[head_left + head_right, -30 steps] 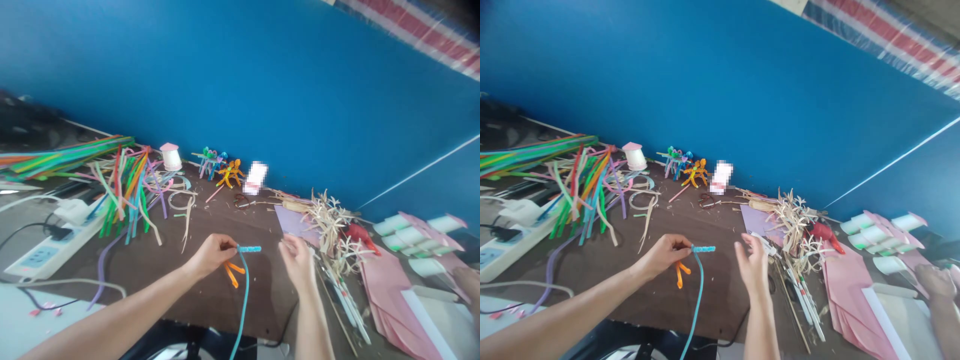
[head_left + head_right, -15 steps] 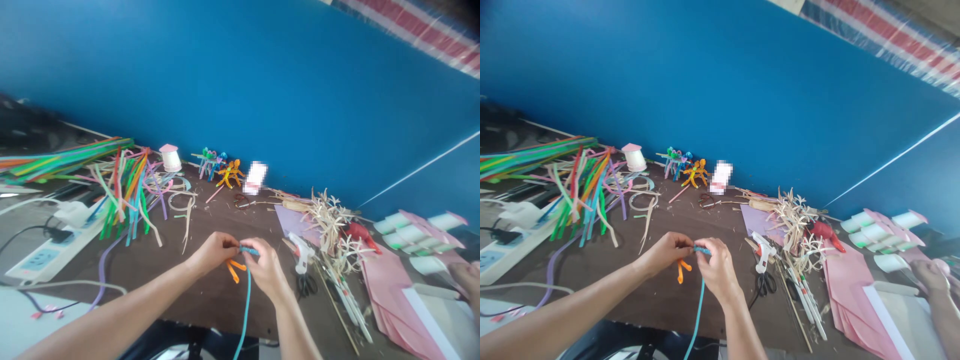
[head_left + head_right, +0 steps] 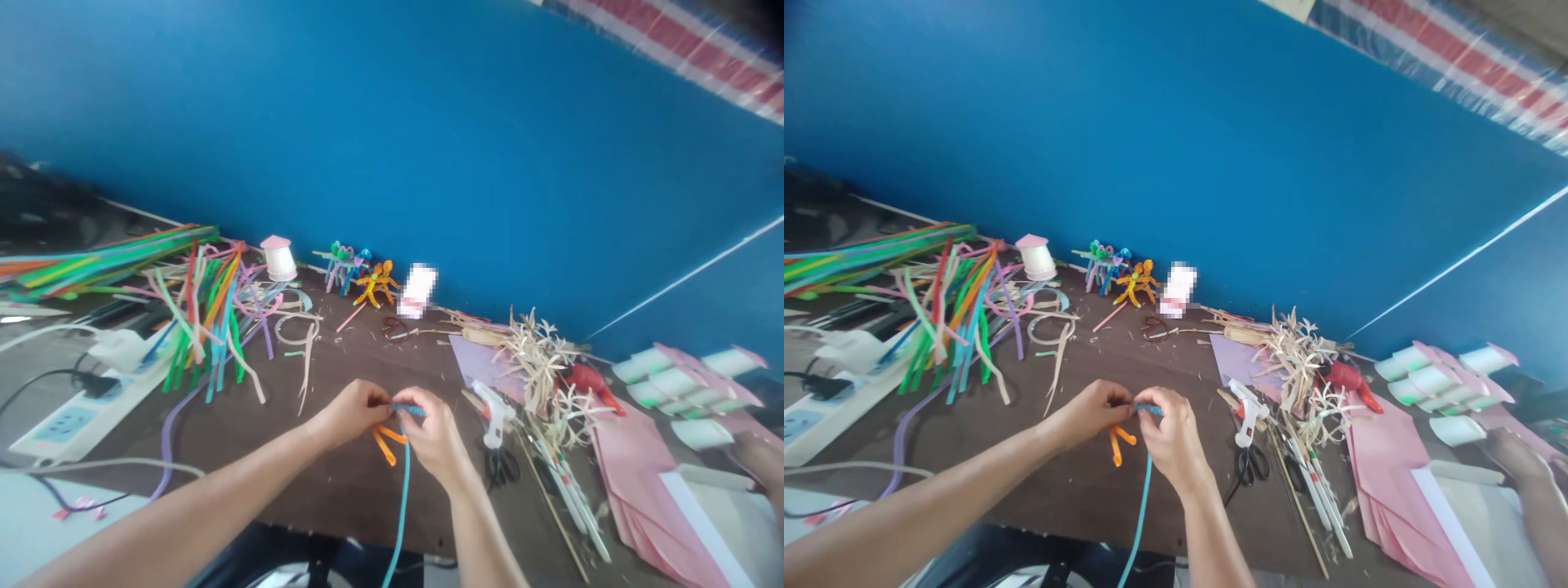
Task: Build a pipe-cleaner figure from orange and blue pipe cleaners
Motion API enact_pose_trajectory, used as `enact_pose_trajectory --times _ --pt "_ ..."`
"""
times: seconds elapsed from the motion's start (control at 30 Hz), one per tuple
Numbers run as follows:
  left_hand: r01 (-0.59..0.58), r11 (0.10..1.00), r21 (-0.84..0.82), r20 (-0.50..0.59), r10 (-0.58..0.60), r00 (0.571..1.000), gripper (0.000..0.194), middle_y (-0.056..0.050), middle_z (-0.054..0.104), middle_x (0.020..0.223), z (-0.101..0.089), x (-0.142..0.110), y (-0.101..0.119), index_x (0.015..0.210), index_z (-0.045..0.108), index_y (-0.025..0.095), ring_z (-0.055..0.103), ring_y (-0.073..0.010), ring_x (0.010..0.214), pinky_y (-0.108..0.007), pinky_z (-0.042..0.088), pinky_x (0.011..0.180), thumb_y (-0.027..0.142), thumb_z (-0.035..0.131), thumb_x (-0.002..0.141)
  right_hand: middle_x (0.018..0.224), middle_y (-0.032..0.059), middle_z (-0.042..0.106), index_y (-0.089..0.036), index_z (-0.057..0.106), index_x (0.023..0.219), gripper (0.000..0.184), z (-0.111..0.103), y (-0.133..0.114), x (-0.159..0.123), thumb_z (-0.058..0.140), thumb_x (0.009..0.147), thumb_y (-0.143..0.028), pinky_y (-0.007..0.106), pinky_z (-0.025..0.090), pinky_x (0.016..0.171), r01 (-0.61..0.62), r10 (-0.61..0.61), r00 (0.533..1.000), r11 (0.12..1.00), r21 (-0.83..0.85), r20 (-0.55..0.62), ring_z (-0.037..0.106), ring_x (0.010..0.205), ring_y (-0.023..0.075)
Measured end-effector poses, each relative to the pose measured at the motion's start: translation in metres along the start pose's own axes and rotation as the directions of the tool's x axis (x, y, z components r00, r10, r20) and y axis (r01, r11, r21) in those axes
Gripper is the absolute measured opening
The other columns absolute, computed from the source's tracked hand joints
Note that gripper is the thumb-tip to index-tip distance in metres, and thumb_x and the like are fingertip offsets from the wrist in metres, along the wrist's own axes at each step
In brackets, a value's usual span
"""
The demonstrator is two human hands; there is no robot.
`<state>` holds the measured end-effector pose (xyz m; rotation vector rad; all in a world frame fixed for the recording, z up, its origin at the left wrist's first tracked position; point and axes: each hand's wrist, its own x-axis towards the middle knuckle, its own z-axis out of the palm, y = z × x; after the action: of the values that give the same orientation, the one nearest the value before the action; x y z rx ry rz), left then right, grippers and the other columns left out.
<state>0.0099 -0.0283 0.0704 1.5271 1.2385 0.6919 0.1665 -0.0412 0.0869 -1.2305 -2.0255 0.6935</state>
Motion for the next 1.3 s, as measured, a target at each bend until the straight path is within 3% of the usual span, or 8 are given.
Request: enact_pose_trajectory --times 0.3,0.6,0.8,0.9,0.97,1.03,1.13,1.3 --pt "-0.014 1.0 -0.024 0.058 0.015 0.998 0.022 0.001 0.053 0.052 -0.002 0.0 -0.001 0.064 0.061 0.011 0.044 -0.0093 0.05 -0.019 0.031 0.047 0.03 0.049 0.068 0.08 0.0006 0.064 -0.02 0.06 0.083 0.019 -0.003 -0.004 -0.001 0.048 0.073 -0.01 0.025 0.042 0.074 -0.001 0.001 1.0 1.0 0.01 0.015 0.058 0.078 0.0151" --pt "0.02 0.992 -0.126 0.098 -0.008 0.995 0.021 0.001 0.054 0.055 -0.004 0.002 -0.002 0.065 0.06 0.01 0.046 -0.0093 0.052 -0.018 0.033 0.047 0.029 0.051 0.067 0.075 -0.0005 0.062 -0.022 0.059 0.079 0.021 -0.002 -0.006 -0.003 0.046 0.074 -0.007 0.029 0.034 0.078 0.108 -0.112 0.994 0.971 -0.214 -0.006 0.055 0.074 0.0146" --pt "0.032 0.981 -0.189 0.138 -0.005 0.99 0.024 0.0 0.056 0.057 -0.007 0.001 -0.002 0.069 0.06 0.009 0.047 -0.0096 0.053 -0.019 0.034 0.049 0.032 0.051 0.068 0.078 0.0 0.061 -0.024 0.06 0.085 0.026 -0.006 -0.01 -0.004 0.044 0.077 -0.005 0.04 0.022 0.094 0.23 -0.227 0.973 0.915 -0.332 0.047 0.053 0.079 0.015" --pt "-0.01 0.998 -0.062 0.114 0.017 0.993 0.023 -0.001 0.058 0.058 -0.009 -0.001 -0.001 0.069 0.062 0.01 0.049 -0.011 0.054 -0.02 0.034 0.05 0.03 0.049 0.071 0.08 -0.0002 0.062 -0.025 0.061 0.083 0.022 -0.008 -0.01 -0.004 0.048 0.076 -0.008 0.042 0.019 0.096 0.214 -0.207 0.977 0.931 -0.295 0.053 0.054 0.081 0.0153" --pt "-0.103 0.986 0.128 0.053 0.097 0.994 0.02 -0.002 0.061 0.061 -0.01 -0.005 0.002 0.071 0.063 0.013 0.052 -0.0124 0.057 -0.022 0.035 0.054 0.025 0.048 0.071 0.081 0.0005 0.063 -0.023 0.062 0.08 0.016 -0.01 -0.009 -0.003 0.052 0.075 -0.011 0.039 0.027 0.093 0.162 -0.154 0.987 0.966 -0.204 0.052 0.055 0.081 0.0157" --pt "-0.22 0.915 0.337 0.004 0.232 0.973 0.017 -0.003 0.063 0.066 -0.01 -0.009 0.006 0.074 0.064 0.015 0.054 -0.0141 0.064 -0.025 0.035 0.064 0.02 0.048 0.07 0.08 0.0013 0.064 -0.021 0.061 0.079 0.012 -0.012 -0.007 -0.002 0.052 0.075 -0.013 0.032 0.036 0.084 0.084 -0.08 0.996 0.991 -0.103 0.047 0.057 0.08 0.0159" --pt "-0.335 0.77 0.543 0.02 0.387 0.922 0.017 -0.004 0.064 0.07 -0.009 -0.015 0.014 0.077 0.064 0.016 0.055 -0.0159 0.069 -0.029 0.031 0.072 0.017 0.048 0.071 0.074 0.0008 0.064 -0.02 0.061 0.076 0.011 -0.016 -0.007 0.001 0.052 0.075 -0.014 0.026 0.042 0.072 -0.006 0.009 0.998 0.999 -0.046 0.062 0.058 0.075 0.0157" --pt "-0.394 0.664 0.635 0.07 0.458 0.886 0.015 -0.004 0.063 0.068 -0.008 -0.018 0.018 0.074 0.062 0.017 0.054 -0.0155 0.067 -0.029 0.029 0.07 0.014 0.048 0.071 0.068 -0.0018 0.063 -0.02 0.06 0.07 0.008 -0.019 -0.013 0.005 0.055 0.071 -0.013 0.023 0.041 0.066 -0.031 0.044 0.992 0.994 -0.108 0.122 0.058 0.067 0.014"
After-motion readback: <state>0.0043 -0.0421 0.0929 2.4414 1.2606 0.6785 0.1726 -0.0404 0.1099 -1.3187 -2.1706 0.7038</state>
